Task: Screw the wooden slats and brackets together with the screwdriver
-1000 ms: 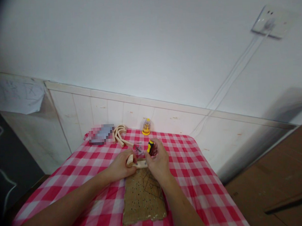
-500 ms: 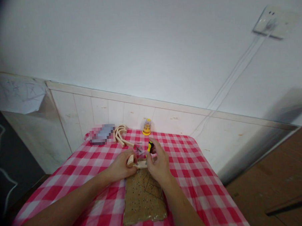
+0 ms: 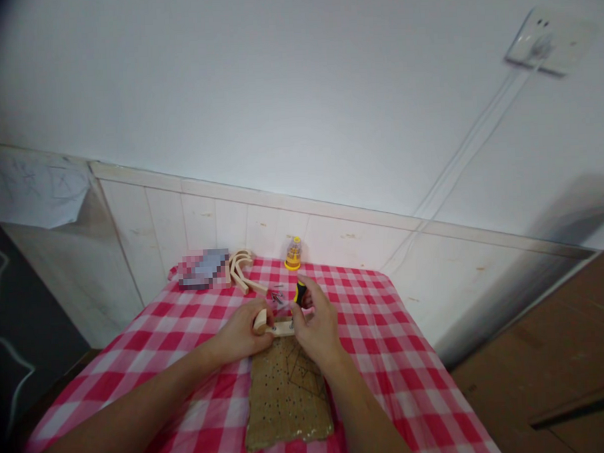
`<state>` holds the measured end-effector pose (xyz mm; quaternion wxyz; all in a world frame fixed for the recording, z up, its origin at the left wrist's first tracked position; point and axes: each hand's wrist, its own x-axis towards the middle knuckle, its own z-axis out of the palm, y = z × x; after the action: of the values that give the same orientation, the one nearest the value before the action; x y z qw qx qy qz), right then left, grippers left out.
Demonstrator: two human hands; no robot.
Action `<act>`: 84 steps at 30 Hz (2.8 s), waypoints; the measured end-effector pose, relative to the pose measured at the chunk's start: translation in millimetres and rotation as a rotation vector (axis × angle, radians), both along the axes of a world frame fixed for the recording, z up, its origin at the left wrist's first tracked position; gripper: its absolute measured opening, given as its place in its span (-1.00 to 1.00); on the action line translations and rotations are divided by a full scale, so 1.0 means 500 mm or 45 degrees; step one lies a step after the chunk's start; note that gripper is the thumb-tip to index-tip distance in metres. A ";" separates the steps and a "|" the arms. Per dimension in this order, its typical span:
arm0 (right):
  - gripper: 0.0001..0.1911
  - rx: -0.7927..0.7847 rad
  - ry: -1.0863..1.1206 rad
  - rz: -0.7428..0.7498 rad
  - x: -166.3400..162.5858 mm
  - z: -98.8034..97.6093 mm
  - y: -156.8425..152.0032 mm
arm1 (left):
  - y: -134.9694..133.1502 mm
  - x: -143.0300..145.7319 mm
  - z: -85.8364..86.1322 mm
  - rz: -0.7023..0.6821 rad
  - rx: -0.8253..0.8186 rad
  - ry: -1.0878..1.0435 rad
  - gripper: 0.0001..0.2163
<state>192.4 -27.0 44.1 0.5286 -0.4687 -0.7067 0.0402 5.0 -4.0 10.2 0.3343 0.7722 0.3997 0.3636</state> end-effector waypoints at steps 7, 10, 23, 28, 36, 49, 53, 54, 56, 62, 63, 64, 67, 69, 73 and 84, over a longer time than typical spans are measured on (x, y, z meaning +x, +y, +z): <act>-0.55 0.021 -0.019 -0.022 0.001 -0.001 0.000 | -0.001 0.000 0.002 -0.003 0.014 0.002 -0.84; -0.56 0.037 -0.020 -0.021 0.001 -0.003 0.000 | -0.001 0.000 0.003 -0.002 0.019 0.000 -0.83; -0.57 -0.002 -0.041 -0.001 0.000 -0.004 -0.004 | -0.001 -0.002 0.006 -0.017 0.021 -0.002 -0.84; -0.51 -0.050 -0.035 0.003 0.001 0.000 -0.007 | 0.000 -0.001 0.002 0.003 -0.001 0.002 -0.84; -0.51 -0.034 -0.020 0.012 -0.001 0.001 -0.003 | 0.002 -0.002 -0.002 -0.008 0.017 0.000 -0.83; -0.55 -0.006 -0.001 -0.012 -0.003 0.001 -0.003 | -0.002 0.000 0.006 0.021 0.031 0.028 -0.83; -0.56 -0.011 0.005 -0.020 -0.004 -0.001 -0.003 | -0.002 0.000 0.005 0.007 0.039 0.015 -0.83; -0.55 -0.014 0.008 -0.021 -0.004 -0.002 -0.003 | -0.002 0.000 0.004 0.004 0.036 0.009 -0.83; -0.55 -0.021 0.019 -0.022 -0.005 -0.003 -0.003 | -0.001 0.000 0.002 0.006 0.026 0.006 -0.83; -0.53 -0.020 0.046 -0.039 -0.008 -0.006 0.000 | 0.001 -0.001 -0.002 0.013 0.043 0.028 -0.83; -0.52 -0.016 0.041 -0.044 -0.008 -0.007 0.000 | 0.002 -0.001 -0.001 0.017 0.050 0.037 -0.83; -0.52 -0.010 0.031 -0.049 -0.007 -0.009 0.001 | 0.001 -0.001 0.000 0.020 0.057 0.046 -0.84; -0.52 0.022 -0.027 -0.073 -0.003 -0.014 0.002 | 0.000 -0.002 0.003 0.008 0.061 0.053 -0.84; -0.53 0.050 -0.081 -0.097 0.000 -0.018 0.002 | -0.001 -0.002 0.005 -0.003 0.052 0.040 -0.83; -0.52 0.160 -0.184 -0.099 -0.004 -0.023 -0.002 | 0.001 -0.001 0.003 -0.011 0.044 -0.006 -0.82; -0.41 0.082 -0.083 0.054 -0.037 -0.036 -0.008 | 0.001 0.001 0.003 -0.026 0.064 -0.056 -0.79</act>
<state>174.1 -30.8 26.1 0.5192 -0.4372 -0.7342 0.0133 5.6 -3.6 11.7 0.3273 0.7761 0.3753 0.3869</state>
